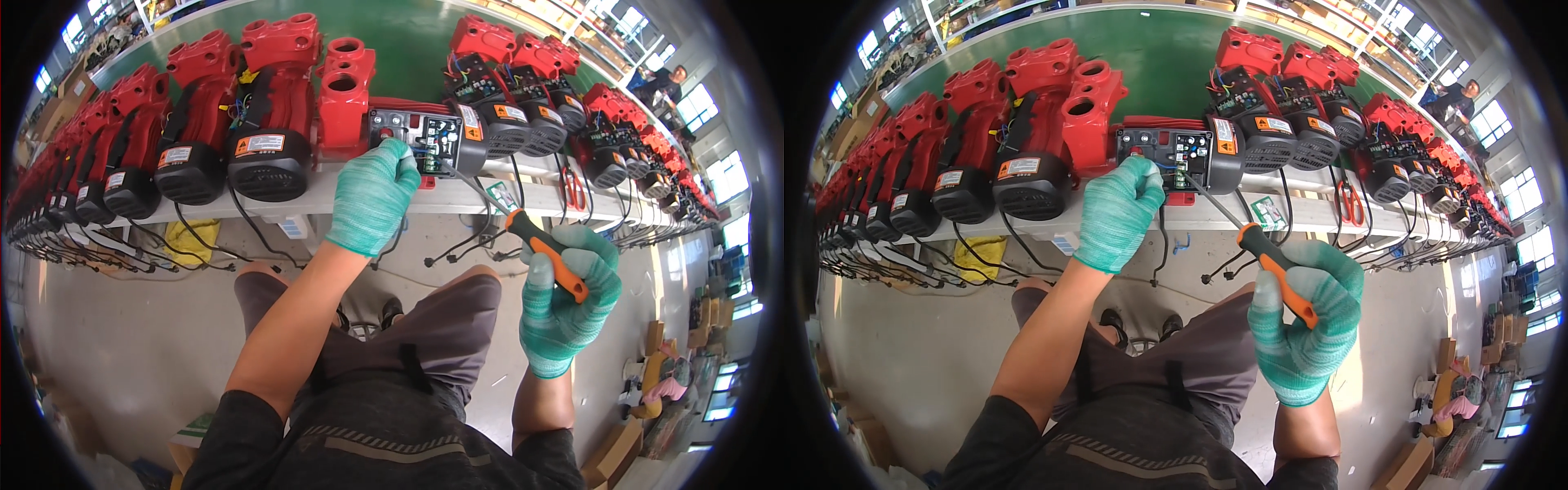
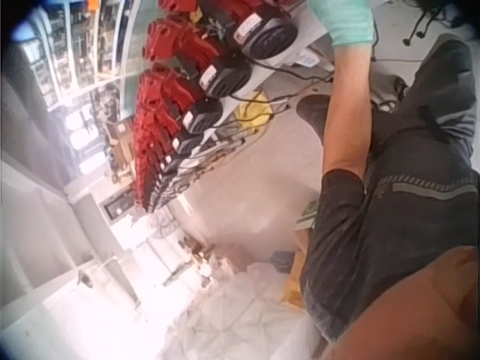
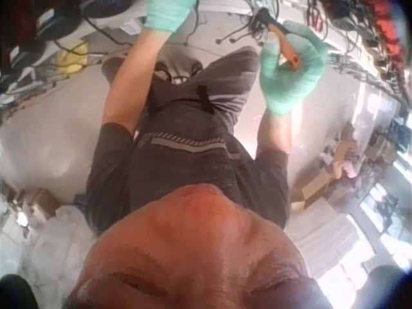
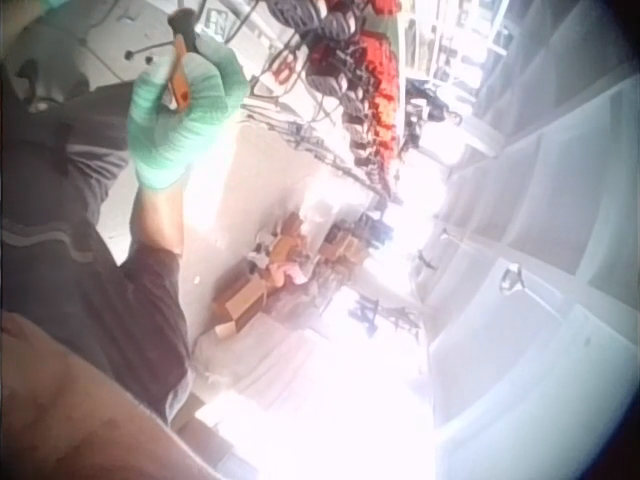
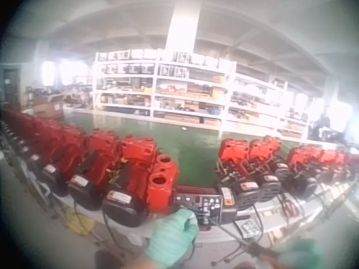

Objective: The person wires the internal electrical components of a water pump and uses a screwdriver to secure the connections.

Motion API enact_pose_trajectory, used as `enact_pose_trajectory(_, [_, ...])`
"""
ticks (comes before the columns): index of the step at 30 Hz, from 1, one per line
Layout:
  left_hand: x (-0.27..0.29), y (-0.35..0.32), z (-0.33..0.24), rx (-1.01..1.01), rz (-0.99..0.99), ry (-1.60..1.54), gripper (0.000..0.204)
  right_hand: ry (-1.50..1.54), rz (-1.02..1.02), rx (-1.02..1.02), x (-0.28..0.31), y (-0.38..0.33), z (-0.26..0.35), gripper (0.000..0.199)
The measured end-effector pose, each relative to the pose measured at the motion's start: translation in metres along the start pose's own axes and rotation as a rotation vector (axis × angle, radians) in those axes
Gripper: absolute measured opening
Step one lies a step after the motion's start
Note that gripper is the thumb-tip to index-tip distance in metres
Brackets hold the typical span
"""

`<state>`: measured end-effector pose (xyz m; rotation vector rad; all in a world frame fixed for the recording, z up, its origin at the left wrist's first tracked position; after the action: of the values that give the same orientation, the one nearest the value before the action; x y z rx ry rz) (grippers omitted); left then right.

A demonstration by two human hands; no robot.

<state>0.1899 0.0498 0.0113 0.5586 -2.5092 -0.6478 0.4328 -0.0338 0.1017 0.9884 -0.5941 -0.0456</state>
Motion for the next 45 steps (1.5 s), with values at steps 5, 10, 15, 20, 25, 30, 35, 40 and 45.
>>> enact_pose_trajectory(5, [0.0,0.001,0.0,-0.034,-0.025,0.015,0.003,0.023,-0.013,-0.024,-0.001,-0.002,0.0,0.036])
enact_pose_trajectory(10, [0.001,0.0,-0.002,-0.007,-0.017,0.026,0.004,0.005,-0.023,-0.012,-0.001,-0.002,0.0,0.037])
enact_pose_trajectory(15, [0.0,0.001,0.0,-0.017,-0.013,0.039,0.006,-0.043,-0.049,0.059,-0.006,0.003,0.008,0.038])
enact_pose_trajectory(20, [0.002,0.001,-0.001,-0.032,-0.022,0.045,0.005,-0.242,0.087,0.125,-0.01,0.024,0.027,0.037])
enact_pose_trajectory(25, [0.002,0.001,-0.001,0.013,-0.014,0.032,0.006,-0.261,0.06,0.131,0.004,0.02,0.029,0.035])
enact_pose_trajectory(30, [0.0,0.001,-0.001,-0.039,-0.046,0.034,0.007,-0.257,0.062,0.116,0.0,0.019,0.027,0.034])
enact_pose_trajectory(35, [0.0,0.0,0.001,0.002,-0.025,0.032,0.006,-0.256,0.09,0.135,-0.005,0.02,0.031,0.036])
enact_pose_trajectory(40, [0.0,0.0,0.002,-0.009,-0.032,0.015,0.006,-0.268,0.082,0.131,-0.005,0.019,0.029,0.037])
enact_pose_trajectory(45, [0.001,-0.001,0.0,-0.008,-0.025,0.036,0.007,-0.264,0.097,0.143,-0.005,0.019,0.034,0.037])
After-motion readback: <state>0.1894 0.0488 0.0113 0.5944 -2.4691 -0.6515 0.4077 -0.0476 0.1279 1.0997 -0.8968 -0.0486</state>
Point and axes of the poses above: each hand's wrist, its own y-axis towards the middle knuckle, its own x-axis out of the back of the hand, z = x × y, the point moved 4 cm from there along y, towards the middle knuckle, and after that the axes turned 1 degree about -x, right-handed, at the moved point
